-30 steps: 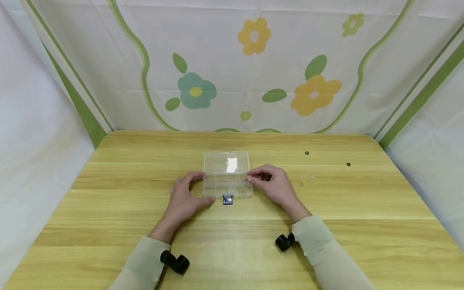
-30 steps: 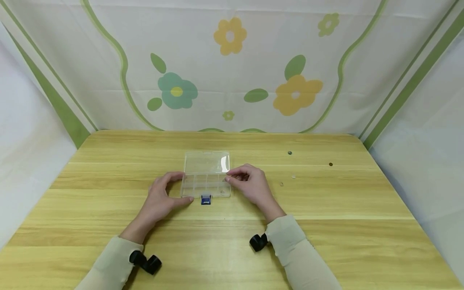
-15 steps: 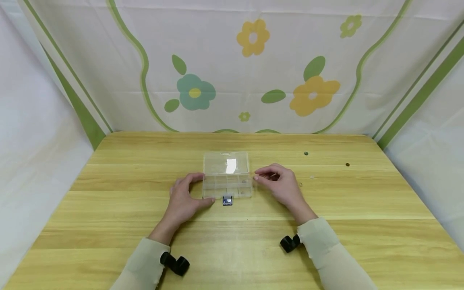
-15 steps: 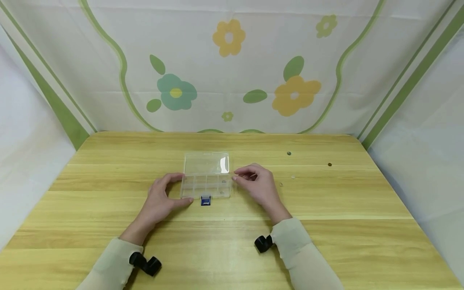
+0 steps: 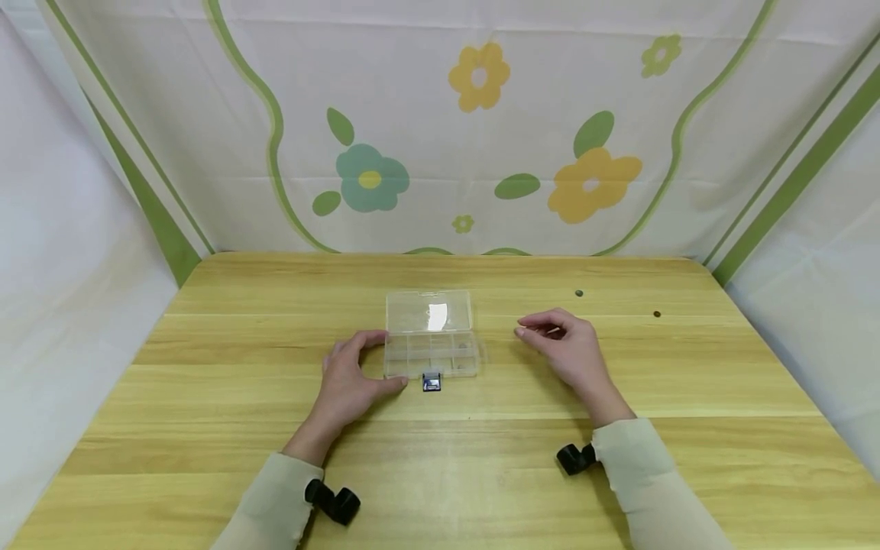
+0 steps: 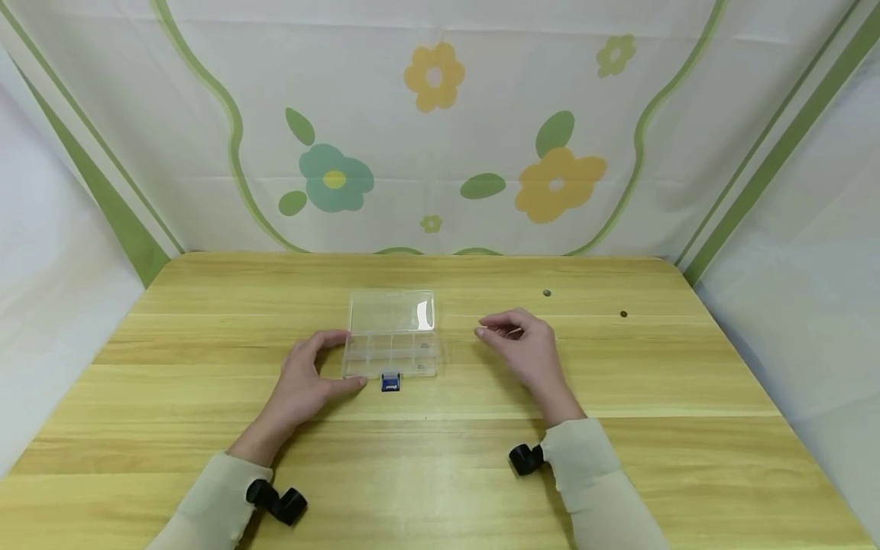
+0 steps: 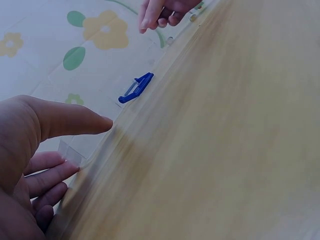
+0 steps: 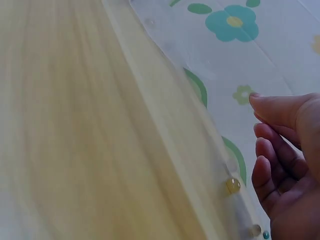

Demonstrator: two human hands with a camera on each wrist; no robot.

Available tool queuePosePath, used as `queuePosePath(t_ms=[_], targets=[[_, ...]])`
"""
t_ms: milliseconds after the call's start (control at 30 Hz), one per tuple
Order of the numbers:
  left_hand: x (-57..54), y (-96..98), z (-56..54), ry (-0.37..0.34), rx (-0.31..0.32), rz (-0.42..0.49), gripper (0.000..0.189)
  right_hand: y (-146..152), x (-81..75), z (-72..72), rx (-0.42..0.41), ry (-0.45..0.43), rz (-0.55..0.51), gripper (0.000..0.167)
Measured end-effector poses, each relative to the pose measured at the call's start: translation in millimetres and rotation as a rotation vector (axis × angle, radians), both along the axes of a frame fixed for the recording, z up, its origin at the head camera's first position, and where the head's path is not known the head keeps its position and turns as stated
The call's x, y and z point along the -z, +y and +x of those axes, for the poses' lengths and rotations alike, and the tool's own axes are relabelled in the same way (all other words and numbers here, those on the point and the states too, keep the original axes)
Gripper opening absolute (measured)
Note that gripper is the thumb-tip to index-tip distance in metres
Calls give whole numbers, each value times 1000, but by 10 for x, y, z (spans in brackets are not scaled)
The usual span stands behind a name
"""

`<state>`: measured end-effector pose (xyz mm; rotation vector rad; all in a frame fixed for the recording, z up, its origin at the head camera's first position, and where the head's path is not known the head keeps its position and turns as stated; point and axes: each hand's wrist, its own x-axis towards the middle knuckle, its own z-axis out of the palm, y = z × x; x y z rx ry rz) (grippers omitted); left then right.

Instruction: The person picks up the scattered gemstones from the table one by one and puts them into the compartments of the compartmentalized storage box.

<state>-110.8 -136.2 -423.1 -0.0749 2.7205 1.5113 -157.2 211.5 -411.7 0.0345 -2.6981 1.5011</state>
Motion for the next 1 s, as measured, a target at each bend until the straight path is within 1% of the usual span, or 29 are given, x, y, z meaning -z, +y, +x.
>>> queuePosePath(t_ms=[67,267,533,733,800,1000], targets=[[2,-1,3,4,3,-3,75,61,12,6,10,-4,10,32],[-9,-2,4,-20,3,-12,75,195,16,31,29,-1,20,34],[-4,-1,-10,-33,4,-10,77,368,-31,119,61,-19,48,36],[-5,-4,-8,-35,6,-12,76,485,-10,160,77,-27,73,37],[-5,-5,-7,-35,6,-11,76,505,8,162,79,-30,79,36],[-1,-2,-10,-31,9,-11,76,539,43,181,48,-32,109,31]])
